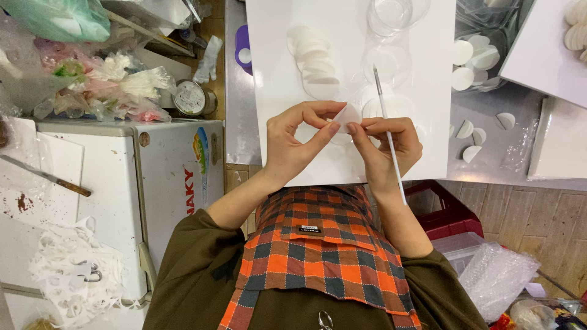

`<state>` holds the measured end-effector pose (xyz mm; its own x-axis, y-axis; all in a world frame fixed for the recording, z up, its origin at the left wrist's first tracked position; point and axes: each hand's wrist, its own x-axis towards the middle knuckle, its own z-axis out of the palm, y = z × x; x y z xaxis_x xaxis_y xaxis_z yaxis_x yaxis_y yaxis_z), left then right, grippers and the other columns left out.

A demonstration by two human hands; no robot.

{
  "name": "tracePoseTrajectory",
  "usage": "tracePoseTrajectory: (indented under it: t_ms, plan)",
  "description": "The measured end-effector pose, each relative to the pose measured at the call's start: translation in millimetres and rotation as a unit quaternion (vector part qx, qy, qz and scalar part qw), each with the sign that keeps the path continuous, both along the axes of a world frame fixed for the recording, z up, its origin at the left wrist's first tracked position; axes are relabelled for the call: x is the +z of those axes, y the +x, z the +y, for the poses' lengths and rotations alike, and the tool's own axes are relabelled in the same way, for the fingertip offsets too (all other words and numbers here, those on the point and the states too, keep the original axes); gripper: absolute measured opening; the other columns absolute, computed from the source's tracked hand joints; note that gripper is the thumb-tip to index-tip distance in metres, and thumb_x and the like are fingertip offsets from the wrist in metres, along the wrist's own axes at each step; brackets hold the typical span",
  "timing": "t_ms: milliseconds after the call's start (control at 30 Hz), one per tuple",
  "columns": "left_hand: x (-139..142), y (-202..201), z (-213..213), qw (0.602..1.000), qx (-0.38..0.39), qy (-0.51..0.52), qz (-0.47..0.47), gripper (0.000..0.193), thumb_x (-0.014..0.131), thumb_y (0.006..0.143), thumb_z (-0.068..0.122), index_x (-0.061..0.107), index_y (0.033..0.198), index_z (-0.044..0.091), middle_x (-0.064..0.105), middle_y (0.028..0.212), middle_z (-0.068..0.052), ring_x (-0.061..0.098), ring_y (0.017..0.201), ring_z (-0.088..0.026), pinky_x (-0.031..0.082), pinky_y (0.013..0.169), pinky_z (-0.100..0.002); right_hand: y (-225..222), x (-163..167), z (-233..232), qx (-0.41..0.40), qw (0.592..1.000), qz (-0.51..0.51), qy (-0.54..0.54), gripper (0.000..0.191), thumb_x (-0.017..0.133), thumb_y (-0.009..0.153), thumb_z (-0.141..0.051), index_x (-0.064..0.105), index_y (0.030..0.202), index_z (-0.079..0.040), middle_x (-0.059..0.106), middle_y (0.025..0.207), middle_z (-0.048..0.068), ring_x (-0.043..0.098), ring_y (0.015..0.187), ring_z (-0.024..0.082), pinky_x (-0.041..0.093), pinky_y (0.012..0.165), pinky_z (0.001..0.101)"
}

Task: The person repeatedly picks up small white semi-circular pieces from a tray and uses a thin white tool to apply a clear liquid to their edges. The person then places the treated pieces into a plastic container. The person continues this process for multiple pieces throughout the clip.

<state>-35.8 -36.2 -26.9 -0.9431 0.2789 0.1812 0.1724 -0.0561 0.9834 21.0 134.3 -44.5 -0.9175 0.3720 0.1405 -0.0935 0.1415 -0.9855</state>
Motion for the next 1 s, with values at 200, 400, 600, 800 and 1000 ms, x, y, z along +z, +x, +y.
tracePoseTrajectory:
  t_ms: [200, 400, 600, 800, 1000]
  plan:
    - [1.1, 1.1, -0.9, 1.000, -0.002, -0.002, 0.006, 0.014, 0.075, 0.096, 0.005, 0.066, 0.086, 0.003, 0.075, 0.121, -0.015, 0.075, 0.109, -0.020, 0.062, 0.094, -0.032, -0.3, 2.9, -2.1, 0.011, 1.000, 0.011, -0.012, 0.025, 0.081, 0.095, 0.005, 0.057, 0.100, -0.001, 0.073, 0.097, 0.015, 0.073, 0.089, 0.015, 0.061, 0.078, 0.0251]
    - [6.0, 2.4, 2.2, 0.999, 0.009, -0.016, 0.035, 0.011, 0.078, 0.093, 0.005, 0.069, 0.088, 0.003, 0.074, 0.120, -0.015, 0.074, 0.111, -0.021, 0.062, 0.093, -0.030, 2.1, -3.2, -3.8, -0.007, 1.000, 0.009, -0.028, 0.027, 0.081, 0.096, 0.006, 0.056, 0.100, -0.002, 0.071, 0.097, 0.015, 0.072, 0.090, 0.015, 0.061, 0.078, 0.0249]
    - [7.4, -2.5, -3.2, 0.992, -0.009, -0.051, 0.111, 0.013, 0.083, 0.087, 0.006, 0.076, 0.098, 0.004, 0.075, 0.114, -0.014, 0.074, 0.104, -0.020, 0.062, 0.090, -0.030, 4.5, -14.2, -5.5, 0.001, 0.997, 0.068, -0.025, 0.028, 0.079, 0.097, 0.008, 0.054, 0.103, -0.002, 0.072, 0.099, 0.015, 0.072, 0.088, 0.016, 0.056, 0.074, 0.0221]
    - [-3.8, -20.1, -18.4, 0.989, -0.103, 0.070, -0.082, 0.024, 0.079, 0.093, 0.004, 0.070, 0.115, 0.002, 0.077, 0.106, -0.007, 0.076, 0.102, -0.015, 0.063, 0.094, -0.029, 2.6, -10.1, -2.7, 0.060, 0.974, 0.184, 0.119, 0.030, 0.080, 0.090, 0.010, 0.054, 0.098, -0.002, 0.074, 0.093, 0.020, 0.075, 0.085, 0.024, 0.060, 0.072, 0.0301]
    - [-6.4, -25.4, -26.4, 0.977, -0.174, 0.038, -0.116, 0.028, 0.082, 0.092, 0.003, 0.070, 0.117, 0.000, 0.075, 0.102, -0.008, 0.072, 0.092, -0.013, 0.059, 0.086, -0.026, -4.6, -0.5, -1.0, 0.098, 0.949, 0.203, 0.221, 0.032, 0.083, 0.092, 0.006, 0.053, 0.098, -0.005, 0.076, 0.093, 0.016, 0.078, 0.083, 0.025, 0.061, 0.071, 0.0300]
